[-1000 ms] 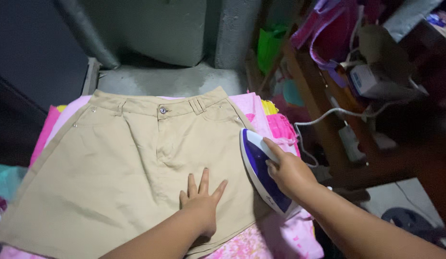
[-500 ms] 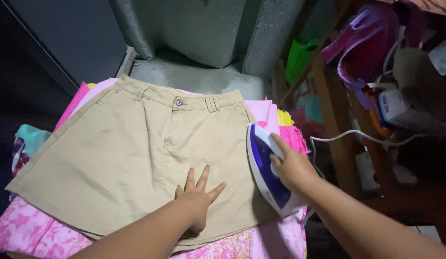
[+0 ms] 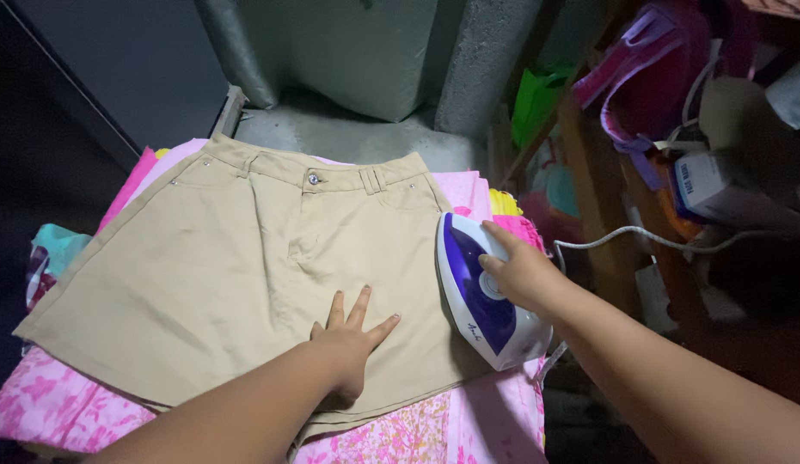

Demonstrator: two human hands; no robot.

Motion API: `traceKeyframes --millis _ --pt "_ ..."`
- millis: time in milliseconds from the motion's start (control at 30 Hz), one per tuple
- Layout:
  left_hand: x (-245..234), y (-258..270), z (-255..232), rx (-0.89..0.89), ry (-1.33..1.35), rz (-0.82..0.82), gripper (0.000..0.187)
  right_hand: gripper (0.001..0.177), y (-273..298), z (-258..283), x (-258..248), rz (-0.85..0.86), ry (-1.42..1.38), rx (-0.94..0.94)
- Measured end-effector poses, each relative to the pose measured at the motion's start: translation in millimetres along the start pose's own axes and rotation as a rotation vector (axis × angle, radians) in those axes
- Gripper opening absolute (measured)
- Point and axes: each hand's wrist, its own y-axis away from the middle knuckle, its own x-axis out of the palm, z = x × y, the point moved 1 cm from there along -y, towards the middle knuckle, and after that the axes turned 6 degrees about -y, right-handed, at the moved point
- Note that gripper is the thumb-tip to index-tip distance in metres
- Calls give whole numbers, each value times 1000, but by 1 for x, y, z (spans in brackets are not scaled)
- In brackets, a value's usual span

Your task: The person irons a pink patterned cloth on an ironing board, then places a pair of beige shorts on top and irons them. The person smooths the fabric with one hand while moving the iron with the other, and flips the shorts to iron the other side.

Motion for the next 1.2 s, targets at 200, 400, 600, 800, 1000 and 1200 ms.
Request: traceKeyframes --millis 200,400,600,800,1000,1200 --pt "5 -5 2 12 -19 -19 132 66 1 11 3 28 -58 52" --pt "17 -23 23 110 44 -165 115 65 -5 21 30 15 33 -46" --pt "28 -25 44 -4 70 -318 126 68 24 14 47 27 99 -26" --pt "26 -15 47 -54 -22 -266 135 65 -6 40 52 -5 99 -22" --pt "17 -9 62 4 -29 -234 133 65 -1 55 61 -31 119 -36" --pt "22 -6 85 -18 -45 -254 128 64 49 60 70 60 46 149"
